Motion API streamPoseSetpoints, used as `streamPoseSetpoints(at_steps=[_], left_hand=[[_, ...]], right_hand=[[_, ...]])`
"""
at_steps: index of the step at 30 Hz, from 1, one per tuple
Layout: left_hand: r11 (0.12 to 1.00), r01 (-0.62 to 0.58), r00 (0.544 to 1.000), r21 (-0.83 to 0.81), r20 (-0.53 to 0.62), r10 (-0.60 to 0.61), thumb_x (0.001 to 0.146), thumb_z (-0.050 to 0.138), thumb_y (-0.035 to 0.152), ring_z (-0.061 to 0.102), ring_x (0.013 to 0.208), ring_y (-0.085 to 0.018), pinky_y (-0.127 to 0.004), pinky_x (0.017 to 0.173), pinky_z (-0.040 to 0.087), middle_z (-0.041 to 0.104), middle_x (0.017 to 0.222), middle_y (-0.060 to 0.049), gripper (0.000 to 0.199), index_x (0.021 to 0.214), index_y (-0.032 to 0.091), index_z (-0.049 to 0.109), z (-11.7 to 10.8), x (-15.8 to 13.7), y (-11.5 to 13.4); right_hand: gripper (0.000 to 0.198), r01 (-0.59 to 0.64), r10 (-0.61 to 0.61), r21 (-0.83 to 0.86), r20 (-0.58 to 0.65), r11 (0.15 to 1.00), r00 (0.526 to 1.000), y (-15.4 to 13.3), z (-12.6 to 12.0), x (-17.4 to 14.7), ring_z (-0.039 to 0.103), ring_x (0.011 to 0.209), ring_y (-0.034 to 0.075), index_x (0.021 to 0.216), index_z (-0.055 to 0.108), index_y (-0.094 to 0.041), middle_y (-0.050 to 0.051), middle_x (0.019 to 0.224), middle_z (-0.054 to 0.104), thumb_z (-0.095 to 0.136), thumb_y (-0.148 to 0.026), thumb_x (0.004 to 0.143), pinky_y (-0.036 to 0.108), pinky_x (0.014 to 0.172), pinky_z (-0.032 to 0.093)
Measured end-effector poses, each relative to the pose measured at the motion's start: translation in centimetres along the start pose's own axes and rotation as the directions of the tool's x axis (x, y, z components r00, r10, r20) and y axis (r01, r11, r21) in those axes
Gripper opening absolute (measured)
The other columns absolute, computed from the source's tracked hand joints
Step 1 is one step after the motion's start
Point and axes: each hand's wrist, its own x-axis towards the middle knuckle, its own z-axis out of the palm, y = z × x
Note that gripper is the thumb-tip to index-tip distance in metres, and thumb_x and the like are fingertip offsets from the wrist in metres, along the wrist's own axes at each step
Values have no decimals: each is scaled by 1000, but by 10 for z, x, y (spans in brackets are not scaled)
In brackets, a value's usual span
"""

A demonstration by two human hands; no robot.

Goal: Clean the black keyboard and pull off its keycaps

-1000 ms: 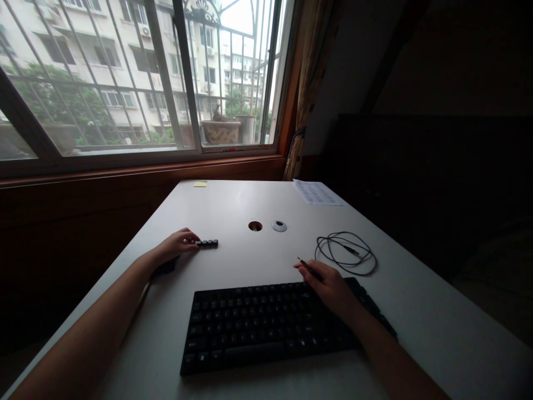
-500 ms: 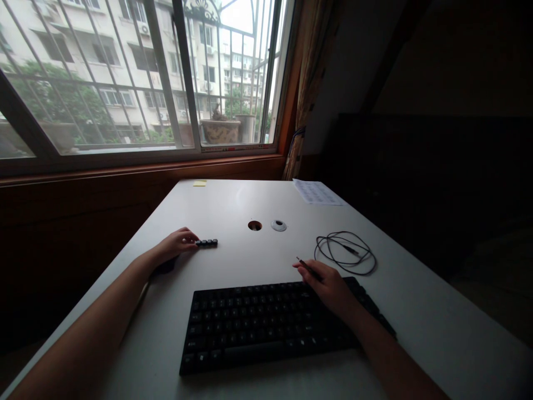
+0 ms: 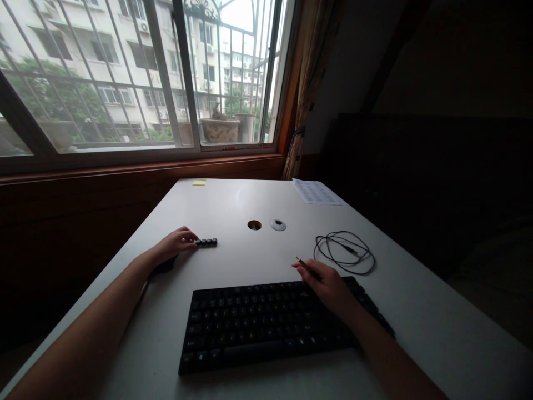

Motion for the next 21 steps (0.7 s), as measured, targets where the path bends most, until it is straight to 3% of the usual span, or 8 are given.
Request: streamPoseSetpoints(at_steps=[21], left_hand=[[991, -86, 996, 103, 1, 86, 76, 68, 62, 58, 93, -25, -37, 82, 52, 56, 107, -8, 50, 107, 24, 72, 3, 1, -6]], right_hand=[[28, 11, -12, 28, 10, 1000, 1000, -1, 0, 0, 64, 80, 19, 103, 70, -21, 4, 91, 71, 50, -40, 97, 30, 73, 49]])
